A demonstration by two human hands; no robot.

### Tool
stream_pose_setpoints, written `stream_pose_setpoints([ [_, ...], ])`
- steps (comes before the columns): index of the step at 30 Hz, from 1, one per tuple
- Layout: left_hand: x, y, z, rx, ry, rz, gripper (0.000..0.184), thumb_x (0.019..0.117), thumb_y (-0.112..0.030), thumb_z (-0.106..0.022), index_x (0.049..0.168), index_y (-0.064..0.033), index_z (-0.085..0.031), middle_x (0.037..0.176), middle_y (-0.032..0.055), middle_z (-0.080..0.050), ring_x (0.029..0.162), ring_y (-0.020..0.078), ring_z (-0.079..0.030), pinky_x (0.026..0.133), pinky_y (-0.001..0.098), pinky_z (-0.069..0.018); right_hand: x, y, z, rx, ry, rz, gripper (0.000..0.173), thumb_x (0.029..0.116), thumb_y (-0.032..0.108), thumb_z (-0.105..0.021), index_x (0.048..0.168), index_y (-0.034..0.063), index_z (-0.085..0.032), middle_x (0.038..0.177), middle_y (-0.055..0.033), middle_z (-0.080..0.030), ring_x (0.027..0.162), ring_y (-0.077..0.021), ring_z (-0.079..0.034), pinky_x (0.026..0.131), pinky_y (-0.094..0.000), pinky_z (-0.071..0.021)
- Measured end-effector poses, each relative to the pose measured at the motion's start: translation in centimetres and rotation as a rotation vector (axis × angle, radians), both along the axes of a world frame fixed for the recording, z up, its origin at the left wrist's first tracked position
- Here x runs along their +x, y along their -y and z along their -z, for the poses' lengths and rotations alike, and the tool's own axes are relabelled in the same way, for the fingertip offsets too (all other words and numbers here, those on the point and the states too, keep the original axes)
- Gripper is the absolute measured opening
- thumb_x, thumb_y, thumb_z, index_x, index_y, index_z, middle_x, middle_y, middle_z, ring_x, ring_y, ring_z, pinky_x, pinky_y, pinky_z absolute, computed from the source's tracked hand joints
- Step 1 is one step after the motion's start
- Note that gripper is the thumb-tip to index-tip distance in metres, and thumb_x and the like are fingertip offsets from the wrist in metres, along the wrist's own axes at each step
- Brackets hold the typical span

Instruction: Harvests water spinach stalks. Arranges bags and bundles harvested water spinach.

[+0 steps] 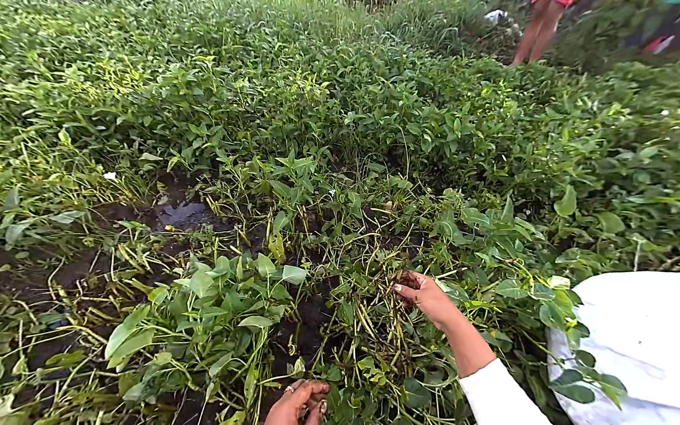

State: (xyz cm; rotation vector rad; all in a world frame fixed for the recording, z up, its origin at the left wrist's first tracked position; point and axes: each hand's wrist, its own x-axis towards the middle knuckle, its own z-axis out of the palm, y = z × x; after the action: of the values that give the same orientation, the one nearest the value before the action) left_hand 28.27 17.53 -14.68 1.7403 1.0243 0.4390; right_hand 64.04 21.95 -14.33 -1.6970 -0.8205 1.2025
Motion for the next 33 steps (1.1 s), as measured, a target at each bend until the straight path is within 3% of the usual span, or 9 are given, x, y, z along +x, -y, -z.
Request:
stream_pose_setpoints([
  [6, 0.6, 1.0, 0.8, -0.022, 0.096, -0.081, 0.024, 0.0973, -0.004, -0.06, 0.118, 0.0057, -0.069, 0.112, 0.0181, -0.071, 0.098, 0.0198, -0.071, 0.089, 0.0358, -0.0586, -3.6, 0.7, -1.2, 0.06, -0.252, -0.186, 0.033, 0.0951, 0.0, -0.068, 0.127, 0.0017, -0.059, 0.102, -0.0085, -0.07, 0.085, -0.0173, -0.07, 0.077, -0.0334, -0.0606],
  [12, 2.2, 1.5, 0.4, -0.398, 0.264, -0.297, 0.023, 0.1018, -0.005, -0.056, 0.121, 0.0062, -0.062, 0.095, 0.0098, -0.074, 0.078, 0.0157, -0.073, 0.073, 0.0328, -0.0623, -12.5, 2.5, -0.5, 0.028, -0.38, -0.618, 0.031, 0.0904, -0.001, -0.07, 0.119, 0.0012, -0.058, 0.101, -0.0044, -0.07, 0.085, -0.0143, -0.07, 0.08, -0.0342, -0.0614],
  [20, 0.3, 1.3, 1.6, -0.447, 0.264, -0.332, 0.017, 0.1038, -0.004, -0.051, 0.108, 0.0022, -0.066, 0.076, 0.0019, -0.072, 0.062, 0.008, -0.067, 0.059, 0.0242, -0.0565, -12.6, 2.2, -0.6, 0.009, -0.381, -0.476, 0.024, 0.0956, 0.004, -0.067, 0.118, 0.0001, -0.06, 0.098, -0.0063, -0.07, 0.08, -0.0156, -0.071, 0.077, -0.0342, -0.062],
  [23, -0.7, 1.1, 2.5, -0.408, 0.215, -0.385, 0.016, 0.1045, -0.007, -0.049, 0.109, 0.001, -0.062, 0.075, -0.0024, -0.062, 0.06, 0.0049, -0.06, 0.059, 0.0231, -0.054, -9.7, 1.7, -0.1, 0.016, 0.032, -0.484, 0.033, 0.0988, 0.02, -0.068, 0.124, 0.0006, -0.062, 0.111, -0.0084, -0.07, 0.097, -0.015, -0.071, 0.088, -0.0333, -0.0598],
  [25, -1.2, 0.9, 3.0, -0.377, 0.196, -0.44, 0.018, 0.1047, -0.01, -0.048, 0.109, 0.0013, -0.061, 0.074, -0.0037, -0.055, 0.057, 0.0034, -0.051, 0.057, 0.0224, -0.0471, -7.5, 1.1, -0.5, -0.169, 0.528, -0.651, 0.052, 0.1007, 0.046, -0.063, 0.135, 0.006, -0.064, 0.141, -0.0141, -0.058, 0.134, -0.0281, -0.052, 0.113, -0.0493, -0.0422],
  [27, -1.5, 0.9, 3.1, -0.359, 0.163, -0.504, 0.02, 0.1059, -0.011, -0.046, 0.108, 0.0011, -0.061, 0.072, -0.0041, -0.05, 0.055, 0.003, -0.045, 0.053, 0.0219, -0.0417, -5.5, 0.8, -0.1, -0.298, 0.725, -0.633, 0.058, 0.1051, 0.057, -0.047, 0.129, 0.009, -0.07, 0.149, -0.0154, -0.053, 0.144, -0.0362, -0.042, 0.117, -0.0591, -0.0337],
  [29, -1.6, 0.8, 2.9, -0.378, 0.173, -0.557, 0.023, 0.1083, -0.014, -0.041, 0.106, -0.0008, -0.059, 0.07, -0.0057, -0.047, 0.053, 0.0026, -0.043, 0.052, 0.0207, -0.0397, -4.0, 0.7, 0.3, -0.299, 0.773, -0.457, 0.05, 0.109, 0.046, -0.044, 0.12, 0.0084, -0.075, 0.147, -0.0136, -0.057, 0.141, -0.0337, -0.048, 0.116, -0.0539, -0.0367],
  [31, -1.5, 1.0, 2.6, -0.414, 0.235, -0.6, 0.03, 0.1105, -0.015, -0.032, 0.107, -0.003, -0.058, 0.066, -0.008, -0.045, 0.051, 0.0015, -0.042, 0.05, 0.0183, -0.0399, -3.4, 0.6, 0.2, -0.371, 0.891, -0.356, 0.034, 0.1005, 0.027, -0.064, 0.131, 0.0134, -0.07, 0.158, -0.0153, -0.043, 0.143, -0.0401, -0.04, 0.111, -0.0593, -0.0389],
  [33, -1.4, 1.0, 2.5, -0.441, 0.292, -0.605, 0.032, 0.1105, -0.014, -0.027, 0.109, -0.0032, -0.057, 0.066, -0.0079, -0.045, 0.05, 0.0018, -0.042, 0.048, 0.0179, -0.0401, -3.4, 0.4, 0.6, -0.383, 0.915, -0.319, 0.053, 0.0933, 0.019, -0.072, 0.145, 0.0168, -0.059, 0.162, -0.0177, -0.036, 0.144, -0.0441, -0.038, 0.11, -0.0614, -0.0411],
])
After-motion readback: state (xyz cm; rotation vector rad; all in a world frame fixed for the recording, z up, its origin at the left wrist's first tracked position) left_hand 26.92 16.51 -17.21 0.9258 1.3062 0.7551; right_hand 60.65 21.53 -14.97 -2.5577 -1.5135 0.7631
